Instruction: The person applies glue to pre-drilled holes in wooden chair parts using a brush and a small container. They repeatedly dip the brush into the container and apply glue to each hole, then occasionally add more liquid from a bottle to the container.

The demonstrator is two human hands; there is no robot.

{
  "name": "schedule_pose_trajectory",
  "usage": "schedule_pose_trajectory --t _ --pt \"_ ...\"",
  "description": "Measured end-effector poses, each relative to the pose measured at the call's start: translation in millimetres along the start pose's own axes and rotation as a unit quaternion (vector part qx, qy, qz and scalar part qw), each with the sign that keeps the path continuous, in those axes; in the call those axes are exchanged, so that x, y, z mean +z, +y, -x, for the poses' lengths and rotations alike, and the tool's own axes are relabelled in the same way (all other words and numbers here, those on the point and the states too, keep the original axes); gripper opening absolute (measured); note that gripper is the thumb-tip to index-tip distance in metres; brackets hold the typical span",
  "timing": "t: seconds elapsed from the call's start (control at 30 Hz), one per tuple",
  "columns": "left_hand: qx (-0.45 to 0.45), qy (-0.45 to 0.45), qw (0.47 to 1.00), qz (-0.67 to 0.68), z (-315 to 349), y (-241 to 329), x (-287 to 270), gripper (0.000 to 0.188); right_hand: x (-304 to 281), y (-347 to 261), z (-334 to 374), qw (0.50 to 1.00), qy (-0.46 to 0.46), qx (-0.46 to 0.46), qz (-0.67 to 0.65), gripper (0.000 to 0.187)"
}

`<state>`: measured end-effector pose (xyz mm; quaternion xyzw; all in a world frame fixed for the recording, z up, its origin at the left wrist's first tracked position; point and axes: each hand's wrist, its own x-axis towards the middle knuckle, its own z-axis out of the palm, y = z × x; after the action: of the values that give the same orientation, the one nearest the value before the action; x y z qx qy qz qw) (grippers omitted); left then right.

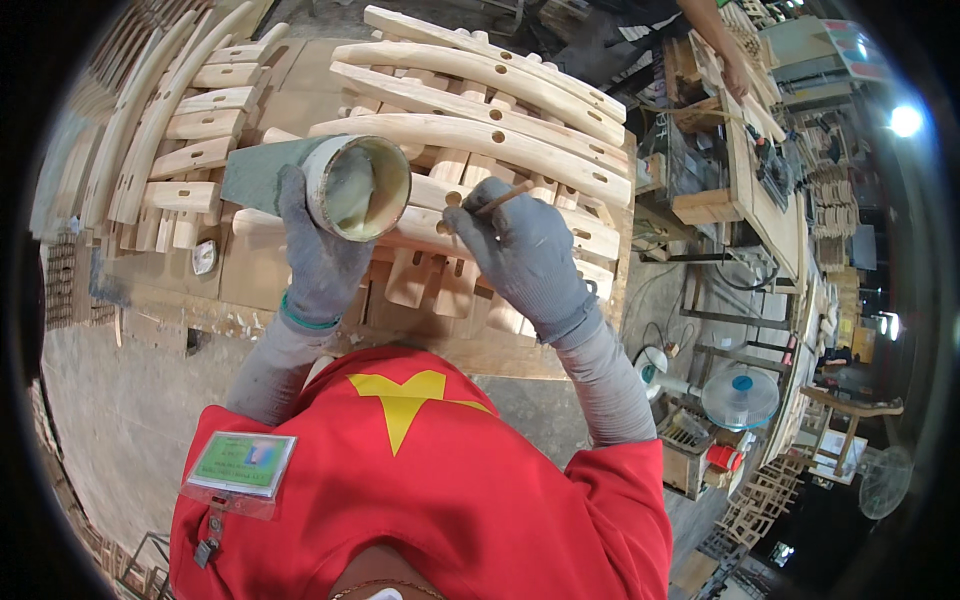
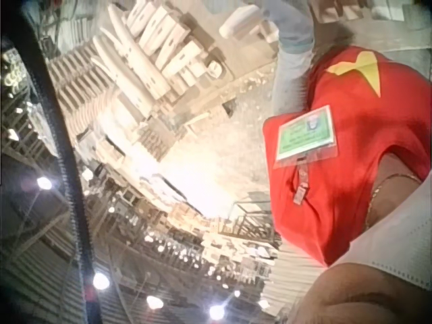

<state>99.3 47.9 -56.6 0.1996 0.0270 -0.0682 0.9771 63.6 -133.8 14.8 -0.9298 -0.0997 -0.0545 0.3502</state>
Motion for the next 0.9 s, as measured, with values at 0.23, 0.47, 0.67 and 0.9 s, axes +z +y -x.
schedule_pose_trajectory --t 0.23,0.47,0.67,0.9 --pt "0.041 -0.051 0.996 -0.068 4 0 -8 0.048 -17 -12 7 0.977 0.013 0.135 -0.164 0.013" --pt "0.059 -0.088 0.988 -0.116 24 6 8 0.057 -23 -70 37 0.905 0.134 0.070 -0.398 0.014" --pt "0.070 -0.061 0.990 -0.110 35 14 26 0.070 6 -64 62 0.904 0.118 -0.017 -0.410 0.013" --pt "0.102 -0.032 0.982 -0.158 37 15 30 0.072 8 -52 72 0.887 0.113 -0.121 -0.430 0.025"
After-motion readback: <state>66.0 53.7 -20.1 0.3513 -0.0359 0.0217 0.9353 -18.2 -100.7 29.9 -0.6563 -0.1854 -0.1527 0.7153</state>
